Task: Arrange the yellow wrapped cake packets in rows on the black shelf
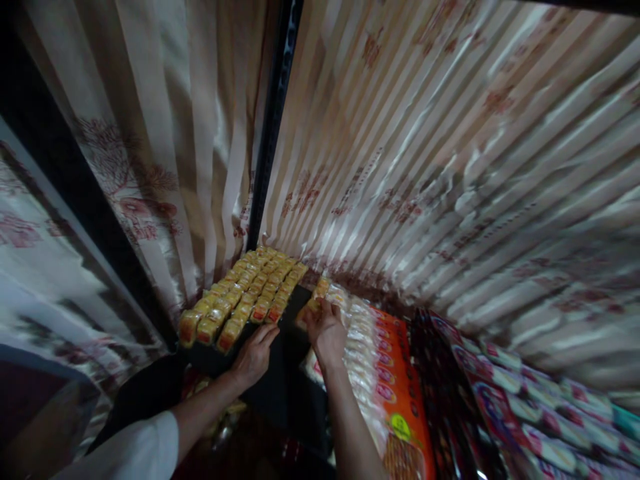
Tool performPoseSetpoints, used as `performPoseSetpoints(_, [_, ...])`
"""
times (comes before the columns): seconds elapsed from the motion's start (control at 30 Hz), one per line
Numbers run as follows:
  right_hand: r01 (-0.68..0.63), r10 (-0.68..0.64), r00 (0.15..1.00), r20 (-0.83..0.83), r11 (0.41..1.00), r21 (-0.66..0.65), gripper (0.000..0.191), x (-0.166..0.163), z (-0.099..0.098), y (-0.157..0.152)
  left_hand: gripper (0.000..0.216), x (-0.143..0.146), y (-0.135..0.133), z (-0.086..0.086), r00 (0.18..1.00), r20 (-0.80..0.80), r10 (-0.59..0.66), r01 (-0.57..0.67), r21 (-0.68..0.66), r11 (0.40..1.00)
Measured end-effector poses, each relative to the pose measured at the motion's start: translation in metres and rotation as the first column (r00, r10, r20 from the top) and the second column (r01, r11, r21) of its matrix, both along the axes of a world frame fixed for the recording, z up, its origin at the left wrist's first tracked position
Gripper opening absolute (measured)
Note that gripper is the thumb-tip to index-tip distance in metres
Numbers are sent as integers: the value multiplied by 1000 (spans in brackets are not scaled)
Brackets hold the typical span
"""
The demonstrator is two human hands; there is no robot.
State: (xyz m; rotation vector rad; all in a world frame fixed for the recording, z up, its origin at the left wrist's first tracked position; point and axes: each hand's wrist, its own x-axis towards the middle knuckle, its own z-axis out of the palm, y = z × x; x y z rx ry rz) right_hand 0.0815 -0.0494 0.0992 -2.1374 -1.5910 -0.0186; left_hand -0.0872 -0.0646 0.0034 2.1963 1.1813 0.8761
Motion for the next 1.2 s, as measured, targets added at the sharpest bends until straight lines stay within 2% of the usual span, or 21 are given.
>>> performPoseSetpoints(0.13, [-105, 106, 992, -62, 994, 25, 32, -20, -2, -19, 48, -9, -21, 5, 999, 33, 23, -23, 23, 999])
performPoseSetpoints(0.27, [-229, 239, 962, -131, 969, 87, 31, -49, -12, -25, 53, -16, -47, 4, 999, 43, 22, -19, -54, 998])
performPoseSetpoints(0.37, [-264, 271, 950, -155, 962, 65, 31, -72, -20, -23, 56, -20, -55, 1, 998, 28, 54, -50, -120, 992])
performPoseSetpoints(0.5, [-259, 259, 961, -100, 966, 17, 31, -92, -27, -16, 57, -24, -50, -7, 996, 3, 88, -86, -167, 982])
performPoseSetpoints(0.67, [-232, 231, 973, -11, 972, -24, 28, -104, -30, -9, 58, -25, -38, -17, 995, -11, 98, -99, -163, 982])
performPoseSetpoints(0.83, [-246, 246, 969, 10, 969, -30, 32, -109, -32, -7, 61, -24, -30, -18, 997, -6, 79, -80, -119, 990])
performPoseSetpoints(1.0, [-244, 247, 969, -25, 966, 82, 41, -105, -41, -14, 64, -25, -28, -17, 997, 50, 60, -55, -94, 994])
performPoseSetpoints(1.1, [-221, 245, 962, -121, 958, 180, 30, -101, -46, -21, 63, -24, -30, -20, 994, 31, 107, -103, -113, 988])
performPoseSetpoints(1.2, [-270, 310, 931, -193, 940, 208, 19, -100, -49, -25, 61, -23, -30, -23, 993, 22, 118, -116, -84, 990])
